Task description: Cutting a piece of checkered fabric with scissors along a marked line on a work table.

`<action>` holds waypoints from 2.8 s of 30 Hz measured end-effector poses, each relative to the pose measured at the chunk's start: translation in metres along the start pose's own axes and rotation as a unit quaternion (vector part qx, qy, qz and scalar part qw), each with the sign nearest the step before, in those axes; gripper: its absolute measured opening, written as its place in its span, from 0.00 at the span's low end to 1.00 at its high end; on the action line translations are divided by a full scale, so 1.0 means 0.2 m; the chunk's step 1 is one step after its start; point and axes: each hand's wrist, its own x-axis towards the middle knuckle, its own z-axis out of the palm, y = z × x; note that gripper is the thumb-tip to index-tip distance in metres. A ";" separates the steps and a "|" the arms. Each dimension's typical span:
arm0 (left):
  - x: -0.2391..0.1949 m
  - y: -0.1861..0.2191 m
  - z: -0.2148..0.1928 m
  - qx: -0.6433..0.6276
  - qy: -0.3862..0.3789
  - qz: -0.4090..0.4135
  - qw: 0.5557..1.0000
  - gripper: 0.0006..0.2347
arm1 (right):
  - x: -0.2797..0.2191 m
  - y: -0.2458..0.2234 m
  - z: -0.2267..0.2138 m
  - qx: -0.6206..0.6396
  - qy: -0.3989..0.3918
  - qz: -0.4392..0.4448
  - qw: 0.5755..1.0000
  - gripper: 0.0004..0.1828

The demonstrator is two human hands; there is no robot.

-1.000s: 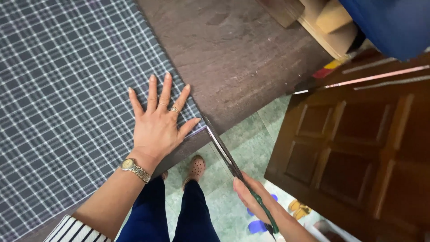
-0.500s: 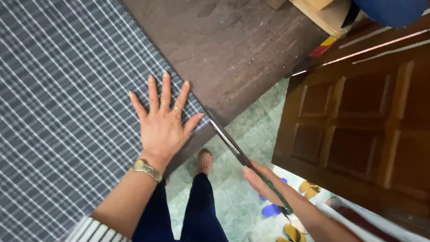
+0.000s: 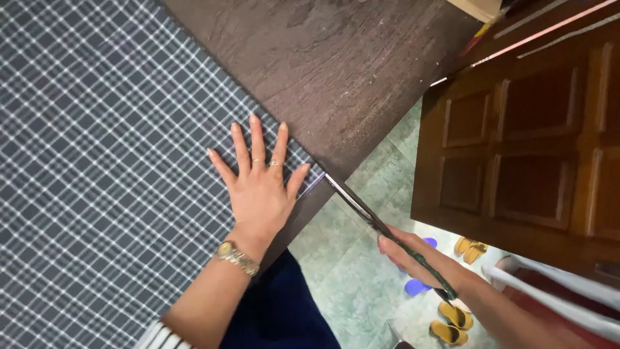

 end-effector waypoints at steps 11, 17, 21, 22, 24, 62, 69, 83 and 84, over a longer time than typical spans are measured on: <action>0.06 -0.24 -0.03 -0.076 -0.024 0.383 0.920 0.22 | 0.22 0.20 -0.04 -0.043 -0.067 -0.274 0.958 0.16; 0.08 -0.24 -0.03 -0.078 -0.050 0.386 0.918 0.22 | 0.12 0.12 -0.08 -0.022 -0.116 -0.275 0.954 0.16; 0.08 -0.24 -0.02 -0.084 -0.050 0.385 0.918 0.22 | 0.18 0.15 -0.09 0.001 -0.137 -0.266 0.954 0.20; 0.08 -0.24 -0.02 -0.084 -0.051 0.386 0.917 0.22 | 0.16 0.14 -0.10 -0.036 -0.115 -0.219 0.968 0.18; 0.08 -0.24 -0.02 -0.085 -0.053 0.387 0.917 0.22 | 0.13 0.11 -0.10 -0.071 -0.094 -0.169 0.978 0.17; 0.07 -0.25 -0.01 -0.098 -0.035 0.391 0.915 0.22 | 0.28 0.10 -0.05 -0.109 -0.048 -0.243 0.963 0.18; 0.07 -0.26 0.00 -0.105 -0.039 0.387 0.915 0.22 | 0.27 0.09 -0.03 -0.116 -0.032 -0.238 0.964 0.20; 0.07 -0.26 0.01 -0.122 -0.025 0.379 0.917 0.21 | 0.28 0.08 -0.04 -0.098 -0.053 -0.231 0.967 0.19; 0.07 -0.25 0.01 -0.122 -0.024 0.378 0.918 0.21 | 0.28 0.06 -0.04 -0.099 -0.053 -0.232 0.966 0.19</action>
